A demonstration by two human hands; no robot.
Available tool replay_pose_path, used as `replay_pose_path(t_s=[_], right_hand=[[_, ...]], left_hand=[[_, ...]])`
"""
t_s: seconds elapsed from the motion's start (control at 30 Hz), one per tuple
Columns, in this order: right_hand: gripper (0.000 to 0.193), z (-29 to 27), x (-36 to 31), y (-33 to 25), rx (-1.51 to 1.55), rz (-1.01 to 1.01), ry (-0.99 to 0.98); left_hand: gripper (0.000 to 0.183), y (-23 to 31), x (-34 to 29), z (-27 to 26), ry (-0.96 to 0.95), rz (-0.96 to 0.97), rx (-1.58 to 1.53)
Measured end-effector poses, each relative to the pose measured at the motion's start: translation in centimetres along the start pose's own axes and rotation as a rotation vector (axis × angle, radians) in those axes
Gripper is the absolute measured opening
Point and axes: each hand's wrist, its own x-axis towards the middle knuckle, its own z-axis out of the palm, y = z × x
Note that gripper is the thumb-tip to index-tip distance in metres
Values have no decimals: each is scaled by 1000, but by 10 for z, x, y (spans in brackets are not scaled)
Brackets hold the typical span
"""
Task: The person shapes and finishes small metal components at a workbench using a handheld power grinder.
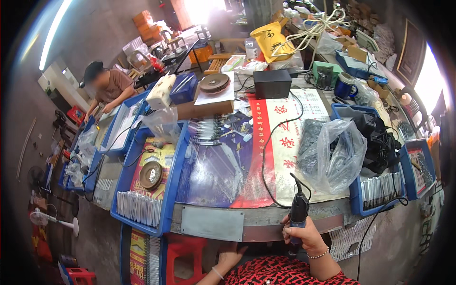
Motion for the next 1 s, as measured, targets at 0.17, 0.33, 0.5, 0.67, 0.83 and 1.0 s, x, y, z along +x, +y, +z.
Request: replay_pose_path(t_s=[0.17, 0.33, 0.5, 0.67, 0.83, 1.0], right_hand=[[32, -12, -5, 5, 7, 1, -44], [34, -19, 0, 7, 8, 26, -126], [35, -24, -1, 6, 11, 30, -169], [34, -27, 0, 5, -9, 17, -211], [31, -26, -1, 5, -54, 11, -218], [32, -28, -1, 6, -44, 23, -223]], left_hand=[[54, -4, 17, 17, -89, 25, 27], [54, -2, -22, 0, -76, 237, 51], [54, -26, -53, -9, -297, 151, 0], [51, -40, -38, -3, -291, 213, -89], [48, -35, -36, -4, -265, 204, -129], [36, 10, -34, -29, -285, -21, -49]])
